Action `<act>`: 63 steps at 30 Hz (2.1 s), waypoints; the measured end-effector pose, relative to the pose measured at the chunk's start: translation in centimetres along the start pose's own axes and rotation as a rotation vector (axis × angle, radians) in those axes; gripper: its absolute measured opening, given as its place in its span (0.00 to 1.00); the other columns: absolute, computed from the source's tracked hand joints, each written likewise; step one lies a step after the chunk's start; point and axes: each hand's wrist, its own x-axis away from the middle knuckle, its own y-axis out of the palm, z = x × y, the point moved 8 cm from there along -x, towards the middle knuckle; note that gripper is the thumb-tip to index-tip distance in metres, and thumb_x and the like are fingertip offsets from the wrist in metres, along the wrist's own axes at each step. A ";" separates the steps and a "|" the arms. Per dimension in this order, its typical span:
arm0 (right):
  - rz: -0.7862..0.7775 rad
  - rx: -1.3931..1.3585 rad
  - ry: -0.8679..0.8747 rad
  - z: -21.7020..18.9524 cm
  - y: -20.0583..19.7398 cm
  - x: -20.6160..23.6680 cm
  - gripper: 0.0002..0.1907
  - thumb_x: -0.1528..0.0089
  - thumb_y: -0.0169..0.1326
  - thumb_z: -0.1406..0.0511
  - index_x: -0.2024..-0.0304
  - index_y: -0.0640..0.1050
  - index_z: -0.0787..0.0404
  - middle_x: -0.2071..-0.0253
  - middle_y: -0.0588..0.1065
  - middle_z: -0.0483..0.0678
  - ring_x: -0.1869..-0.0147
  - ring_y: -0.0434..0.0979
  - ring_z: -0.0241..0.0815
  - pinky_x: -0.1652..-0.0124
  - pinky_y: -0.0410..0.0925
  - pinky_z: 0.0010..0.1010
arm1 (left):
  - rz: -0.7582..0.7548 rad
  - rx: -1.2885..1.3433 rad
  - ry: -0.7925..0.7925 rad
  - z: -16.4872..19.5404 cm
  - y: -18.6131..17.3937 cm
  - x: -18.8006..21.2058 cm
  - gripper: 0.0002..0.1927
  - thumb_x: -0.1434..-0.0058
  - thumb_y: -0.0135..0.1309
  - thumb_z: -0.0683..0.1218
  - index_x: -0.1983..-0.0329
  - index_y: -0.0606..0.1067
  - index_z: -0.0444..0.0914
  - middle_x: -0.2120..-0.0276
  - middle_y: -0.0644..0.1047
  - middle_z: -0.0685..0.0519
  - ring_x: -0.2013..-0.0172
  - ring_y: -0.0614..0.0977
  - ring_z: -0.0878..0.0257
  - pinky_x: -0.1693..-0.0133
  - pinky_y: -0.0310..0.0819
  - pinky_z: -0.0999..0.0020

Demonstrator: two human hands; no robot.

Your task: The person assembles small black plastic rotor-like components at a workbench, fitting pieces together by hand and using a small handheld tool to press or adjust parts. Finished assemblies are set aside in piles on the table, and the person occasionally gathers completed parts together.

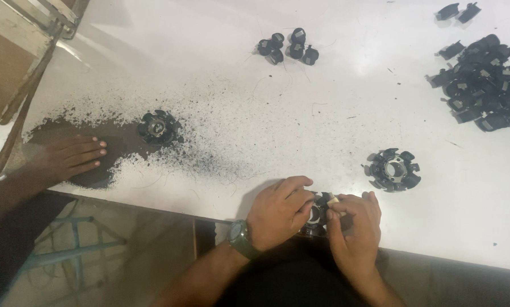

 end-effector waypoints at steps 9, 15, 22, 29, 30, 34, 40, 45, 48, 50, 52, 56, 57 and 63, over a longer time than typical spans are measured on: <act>-0.005 0.002 -0.001 0.0 0.0 -0.2 0.09 0.39 0.58 0.71 0.58 0.74 0.58 0.56 0.77 0.48 0.43 0.78 0.49 0.28 0.56 0.58 | -0.158 -0.147 0.195 2.0 -0.1 -0.7 0.07 0.47 0.60 0.44 0.66 0.78 0.40 0.50 0.76 0.48 0.54 0.81 0.55 0.54 0.75 0.57; 0.026 -0.046 -0.027 0.4 -0.2 0.6 0.08 0.40 0.56 0.73 0.59 0.75 0.60 0.57 0.77 0.51 0.43 0.78 0.49 0.27 0.55 0.57 | -0.203 0.000 0.018 0.6 1.0 -0.5 0.06 0.38 0.57 0.44 0.58 0.78 0.39 0.56 0.78 0.51 0.63 0.80 0.58 0.60 0.75 0.61; 0.146 -0.243 -0.186 0.7 -0.9 2.2 0.11 0.40 0.54 0.74 0.57 0.70 0.60 0.58 0.74 0.50 0.44 0.77 0.46 0.24 0.56 0.57 | -0.100 0.037 -0.045 -0.4 1.3 0.3 0.04 0.38 0.56 0.43 0.61 0.76 0.39 0.63 0.79 0.52 0.66 0.80 0.59 0.61 0.76 0.61; 0.059 -0.014 -0.079 0.6 -0.2 1.2 0.13 0.43 0.57 0.75 0.57 0.72 0.61 0.56 0.77 0.51 0.47 0.78 0.49 0.29 0.57 0.56 | -0.014 0.071 -0.009 0.6 -0.6 0.4 0.05 0.41 0.57 0.42 0.62 0.75 0.38 0.54 0.80 0.49 0.60 0.82 0.55 0.59 0.77 0.60; 0.041 0.001 -0.086 0.4 0.0 1.0 0.13 0.43 0.58 0.75 0.57 0.73 0.61 0.56 0.77 0.51 0.48 0.78 0.49 0.30 0.59 0.56 | -0.017 0.064 -0.005 0.8 -0.8 0.3 0.05 0.42 0.57 0.42 0.63 0.75 0.38 0.53 0.80 0.50 0.59 0.82 0.55 0.58 0.77 0.60; 0.016 -0.013 -0.093 -0.1 0.2 0.5 0.13 0.42 0.59 0.74 0.55 0.73 0.61 0.55 0.78 0.52 0.49 0.78 0.51 0.34 0.66 0.52 | -0.048 0.008 0.015 1.5 -0.9 0.4 0.12 0.48 0.61 0.44 0.61 0.77 0.37 0.51 0.78 0.47 0.56 0.81 0.51 0.55 0.74 0.55; 0.029 -0.024 -0.068 0.0 0.2 0.6 0.14 0.42 0.60 0.74 0.55 0.74 0.61 0.56 0.78 0.52 0.49 0.78 0.54 0.37 0.69 0.48 | -0.014 0.048 -0.057 1.1 -0.4 0.6 0.08 0.40 0.61 0.44 0.58 0.79 0.39 0.48 0.79 0.52 0.53 0.81 0.56 0.52 0.75 0.59; 0.019 -0.002 -0.074 -0.1 0.1 0.5 0.14 0.42 0.60 0.74 0.54 0.74 0.61 0.55 0.77 0.53 0.48 0.77 0.55 0.38 0.68 0.48 | -0.012 -0.025 0.033 1.6 -0.7 0.8 0.05 0.39 0.59 0.42 0.61 0.78 0.38 0.46 0.77 0.49 0.50 0.81 0.56 0.51 0.76 0.61; 0.015 0.003 -0.070 -0.2 0.2 0.5 0.14 0.42 0.60 0.74 0.55 0.74 0.61 0.56 0.78 0.52 0.48 0.76 0.55 0.38 0.67 0.47 | -0.107 -0.038 0.115 2.1 -0.2 0.8 0.08 0.42 0.58 0.43 0.60 0.78 0.38 0.46 0.77 0.48 0.49 0.80 0.54 0.49 0.76 0.58; 0.018 0.014 -0.071 -0.2 0.2 0.5 0.14 0.42 0.60 0.75 0.54 0.74 0.61 0.55 0.78 0.52 0.47 0.76 0.56 0.38 0.67 0.46 | -0.169 -0.031 0.102 2.1 0.5 0.8 0.09 0.42 0.57 0.43 0.58 0.79 0.38 0.47 0.77 0.48 0.50 0.81 0.54 0.51 0.76 0.58; 0.032 0.012 -0.090 -0.2 0.1 0.6 0.14 0.42 0.60 0.75 0.55 0.74 0.62 0.56 0.78 0.52 0.47 0.76 0.56 0.37 0.66 0.48 | -0.207 -0.031 0.015 1.5 1.5 0.7 0.09 0.38 0.57 0.44 0.56 0.79 0.38 0.47 0.78 0.48 0.54 0.81 0.56 0.55 0.76 0.60; 0.083 -0.141 -0.111 0.3 -0.6 1.1 0.13 0.40 0.58 0.74 0.54 0.71 0.64 0.55 0.78 0.51 0.45 0.79 0.50 0.31 0.64 0.51 | -0.024 0.020 -0.045 0.8 1.1 0.7 0.07 0.37 0.57 0.43 0.57 0.79 0.38 0.50 0.80 0.50 0.55 0.83 0.55 0.54 0.78 0.61; 0.097 -0.160 -0.144 0.2 -0.7 1.3 0.13 0.40 0.58 0.74 0.55 0.71 0.63 0.56 0.77 0.51 0.46 0.79 0.49 0.31 0.64 0.52 | -0.023 0.021 -0.056 0.6 1.3 0.8 0.07 0.38 0.57 0.43 0.57 0.78 0.38 0.51 0.80 0.50 0.56 0.83 0.55 0.56 0.78 0.62; 0.056 -0.085 -0.259 -0.5 -0.4 1.6 0.14 0.47 0.59 0.73 0.59 0.73 0.60 0.60 0.76 0.51 0.48 0.80 0.50 0.33 0.64 0.53 | -0.022 0.000 -0.087 0.2 1.6 1.2 0.07 0.38 0.57 0.43 0.58 0.78 0.37 0.53 0.80 0.49 0.58 0.83 0.56 0.57 0.78 0.61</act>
